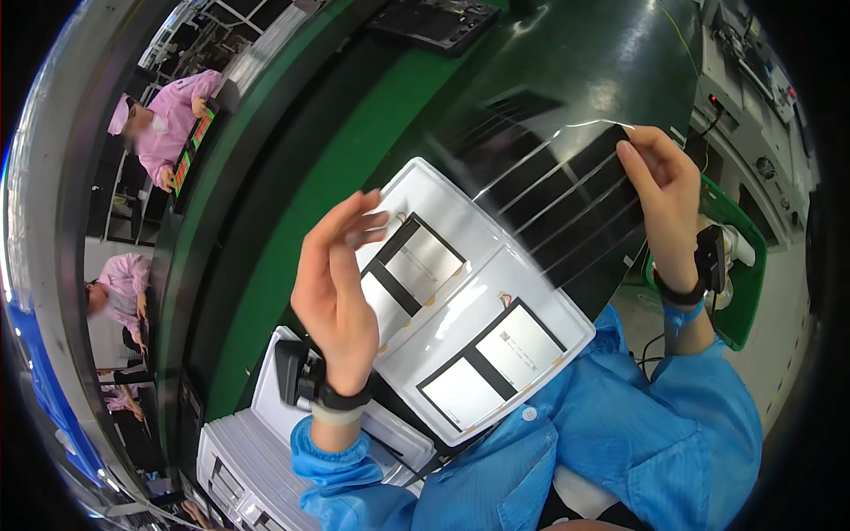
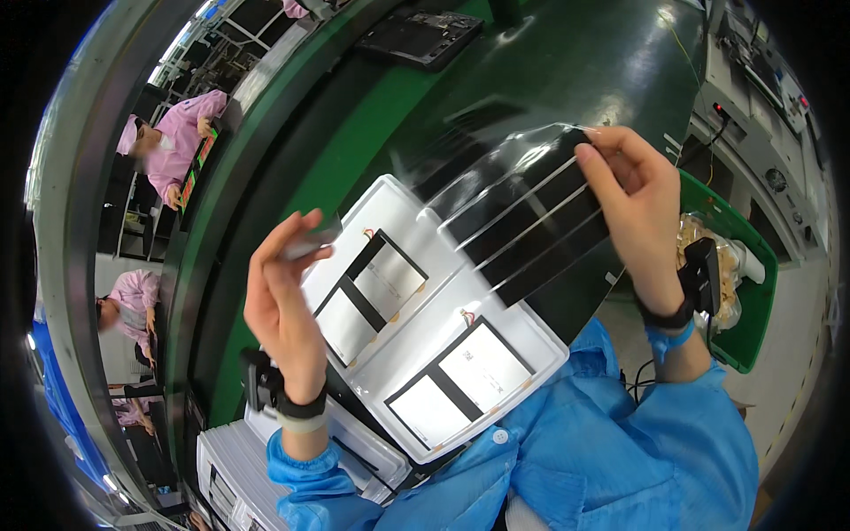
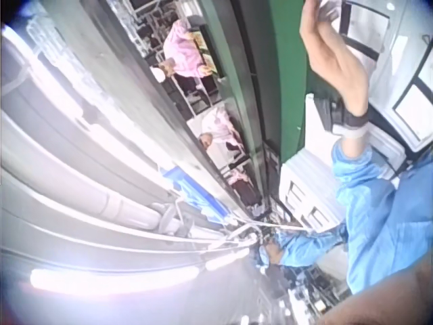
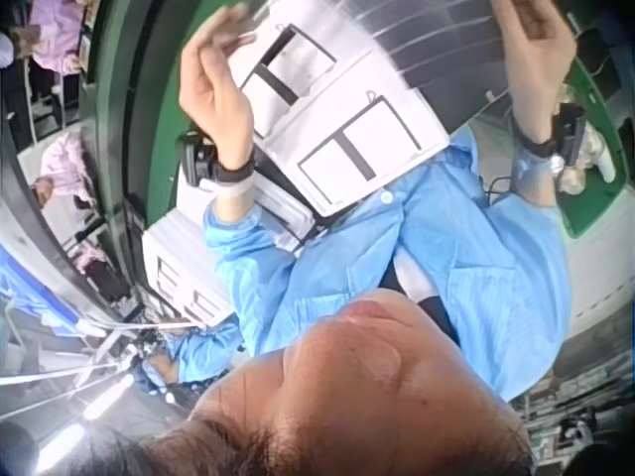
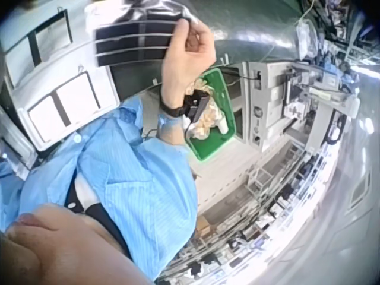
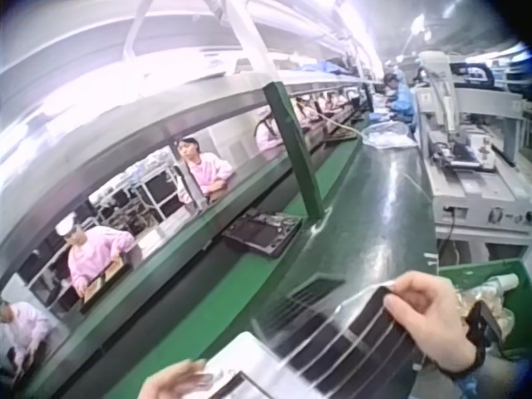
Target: Assembling lithium-ion batteries into laptop frames on an assembly line.
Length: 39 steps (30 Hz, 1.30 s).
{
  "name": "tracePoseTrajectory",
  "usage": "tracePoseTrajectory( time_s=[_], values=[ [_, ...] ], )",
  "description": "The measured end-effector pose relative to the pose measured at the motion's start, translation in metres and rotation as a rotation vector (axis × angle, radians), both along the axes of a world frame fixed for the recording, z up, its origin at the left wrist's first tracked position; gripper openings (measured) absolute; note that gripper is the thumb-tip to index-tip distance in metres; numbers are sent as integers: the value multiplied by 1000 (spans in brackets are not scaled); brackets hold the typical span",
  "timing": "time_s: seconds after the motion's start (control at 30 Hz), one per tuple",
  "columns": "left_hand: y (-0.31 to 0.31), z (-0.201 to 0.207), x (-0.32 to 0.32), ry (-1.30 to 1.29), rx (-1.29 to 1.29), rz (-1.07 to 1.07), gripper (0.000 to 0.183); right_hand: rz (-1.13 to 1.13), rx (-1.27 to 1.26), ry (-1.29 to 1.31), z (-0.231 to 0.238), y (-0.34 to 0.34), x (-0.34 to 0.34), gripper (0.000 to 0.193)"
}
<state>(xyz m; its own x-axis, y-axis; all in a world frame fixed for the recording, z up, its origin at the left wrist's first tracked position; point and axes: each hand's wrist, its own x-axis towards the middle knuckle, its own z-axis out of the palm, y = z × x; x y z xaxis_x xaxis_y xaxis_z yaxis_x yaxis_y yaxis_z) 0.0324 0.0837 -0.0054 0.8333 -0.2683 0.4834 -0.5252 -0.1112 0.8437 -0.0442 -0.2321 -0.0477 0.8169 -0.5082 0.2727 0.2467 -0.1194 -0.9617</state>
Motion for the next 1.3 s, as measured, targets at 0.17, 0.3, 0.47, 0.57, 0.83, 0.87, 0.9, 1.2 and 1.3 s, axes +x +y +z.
tracePoseTrajectory(
  time_s=[0.17, 0.3, 0.47, 0.57, 0.83, 0.87, 0.9, 1.2, 1.3],
  values=[
    [17, 0, -19, -512, 576, 7, 101, -388, -934, 235, -86, -39, 5, 45],
    [11, -9, -29, -666, 575, -53, 88, -471, -1055, 46, -41, 1, 2, 31],
    [5, -15, -44, -812, 703, -134, 76, 866, 20, 354, 6, 71, -22, 23],
    [17, -25, -64, -727, 766, -102, 61, 925, 148, 515, 3, 75, -23, 15],
    [35, -77, -99, -623, 783, -173, 24, 493, 43, 521, -7, 98, -45, 12],
    [36, -80, -99, -655, 774, -153, 26, 494, 41, 532, -8, 102, -46, 12],
    [37, -80, -98, -638, 760, -160, 24, 464, -44, 520, -12, 105, -46, 13],
    [41, -83, -98, -598, 692, -159, 14, 413, -247, 541, -13, 118, -46, 11],
    [41, -85, -98, -598, 681, -150, 14, 419, -248, 569, -11, 118, -46, 9]
  ],
)
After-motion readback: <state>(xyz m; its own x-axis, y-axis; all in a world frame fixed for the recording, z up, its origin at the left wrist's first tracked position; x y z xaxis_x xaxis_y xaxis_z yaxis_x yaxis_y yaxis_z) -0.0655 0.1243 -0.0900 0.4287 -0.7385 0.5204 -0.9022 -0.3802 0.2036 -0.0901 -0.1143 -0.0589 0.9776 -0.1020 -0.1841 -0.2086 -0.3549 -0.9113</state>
